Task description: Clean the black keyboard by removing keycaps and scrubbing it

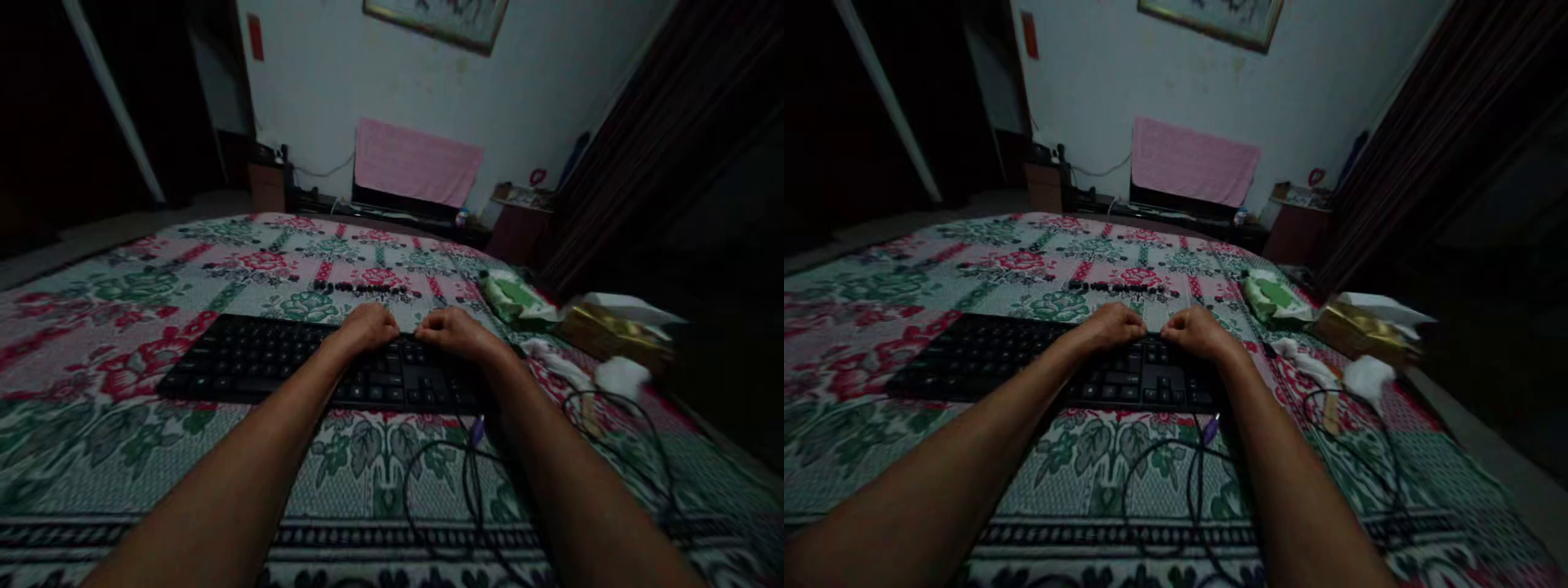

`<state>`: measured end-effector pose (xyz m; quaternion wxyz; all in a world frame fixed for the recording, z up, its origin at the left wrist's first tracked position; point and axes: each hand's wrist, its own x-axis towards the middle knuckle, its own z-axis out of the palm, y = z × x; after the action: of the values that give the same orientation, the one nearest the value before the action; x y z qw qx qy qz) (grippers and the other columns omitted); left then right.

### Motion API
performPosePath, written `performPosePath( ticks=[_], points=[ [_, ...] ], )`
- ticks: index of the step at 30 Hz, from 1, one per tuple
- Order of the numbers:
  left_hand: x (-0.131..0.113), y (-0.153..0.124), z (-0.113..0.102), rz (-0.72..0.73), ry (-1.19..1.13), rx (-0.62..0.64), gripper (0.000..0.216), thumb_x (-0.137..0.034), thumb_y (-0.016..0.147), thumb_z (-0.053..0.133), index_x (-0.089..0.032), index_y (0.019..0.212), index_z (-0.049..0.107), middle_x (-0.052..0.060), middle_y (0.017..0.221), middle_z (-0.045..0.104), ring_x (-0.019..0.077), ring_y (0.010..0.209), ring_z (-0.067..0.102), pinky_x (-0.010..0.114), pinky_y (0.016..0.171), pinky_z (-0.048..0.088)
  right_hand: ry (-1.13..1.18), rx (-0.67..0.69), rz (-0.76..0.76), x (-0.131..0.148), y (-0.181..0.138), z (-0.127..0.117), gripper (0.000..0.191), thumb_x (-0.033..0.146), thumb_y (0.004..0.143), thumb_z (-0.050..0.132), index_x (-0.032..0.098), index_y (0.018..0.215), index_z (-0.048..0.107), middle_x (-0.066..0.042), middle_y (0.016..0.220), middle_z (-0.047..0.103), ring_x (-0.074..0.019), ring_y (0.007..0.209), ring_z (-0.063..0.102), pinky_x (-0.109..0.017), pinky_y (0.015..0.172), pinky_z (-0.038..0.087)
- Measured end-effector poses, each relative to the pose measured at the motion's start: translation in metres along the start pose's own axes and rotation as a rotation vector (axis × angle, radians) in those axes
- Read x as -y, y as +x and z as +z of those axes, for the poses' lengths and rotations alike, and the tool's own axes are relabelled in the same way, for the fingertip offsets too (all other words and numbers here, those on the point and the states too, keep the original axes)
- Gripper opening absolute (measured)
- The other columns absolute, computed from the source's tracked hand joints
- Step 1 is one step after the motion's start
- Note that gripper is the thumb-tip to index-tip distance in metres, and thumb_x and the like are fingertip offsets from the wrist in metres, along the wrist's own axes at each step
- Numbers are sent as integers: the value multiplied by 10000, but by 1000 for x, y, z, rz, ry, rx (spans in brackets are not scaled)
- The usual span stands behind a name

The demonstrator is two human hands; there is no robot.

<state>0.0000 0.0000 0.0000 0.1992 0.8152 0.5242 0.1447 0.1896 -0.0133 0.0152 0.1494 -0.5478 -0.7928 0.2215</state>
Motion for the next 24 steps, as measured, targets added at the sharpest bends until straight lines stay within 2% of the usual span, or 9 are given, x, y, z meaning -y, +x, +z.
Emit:
performPosePath(
  ticks=[6,10,12,14,17,20,24],
  points=[
    [0,0,1,-5,12,-20,291,-282,741,506,-224,917,730,37,899,719,167,863,624,221,734,434,16,-31,8,3,3,6,158,258,690,531,130,652,616,15,590,562,-85,551,461,-189,507,332],
    [-4,-3,-1,13,12,-21,301,-261,747,489,-212,921,730,56,897,718,181,865,626,244,747,435,-11,-2,8,-4,13,2,240,318,750,511,133,680,647,20,573,572,-92,539,483,-193,511,352],
    [-4,-3,-3,29,-12,-18,302,-254,748,488,-205,923,730,61,892,718,182,858,628,247,751,434,-89,-26,22,-8,25,0,234,283,775,499,136,764,681,3,651,633,-114,617,552,-204,578,400],
    [0,-2,-4,39,-40,-20,296,-247,750,486,-201,907,733,59,873,718,177,842,629,242,748,434,-170,-93,41,-11,39,0,230,208,776,507,145,897,691,-25,825,691,-143,781,609,-221,710,437],
    [9,0,-6,20,-64,-28,276,-245,742,497,-194,864,739,61,863,718,180,833,629,240,742,435,-251,-189,110,-18,62,4,323,168,778,524,149,1074,651,-70,1045,678,-178,983,604,-244,858,427],
    [17,2,-6,-15,-94,-16,257,-268,732,522,-195,847,740,62,862,720,186,836,630,239,728,431,-319,-231,150,-27,81,10,396,175,802,499,157,1186,593,-86,1120,652,-187,1044,589,-255,904,417],
    [18,1,-7,-28,-100,-21,262,-278,729,523,-203,858,739,61,861,721,187,849,627,240,719,424,-384,-233,162,-35,103,15,422,206,840,443,195,1251,539,-71,1132,649,-178,1031,594,-258,887,425]
  ],
)
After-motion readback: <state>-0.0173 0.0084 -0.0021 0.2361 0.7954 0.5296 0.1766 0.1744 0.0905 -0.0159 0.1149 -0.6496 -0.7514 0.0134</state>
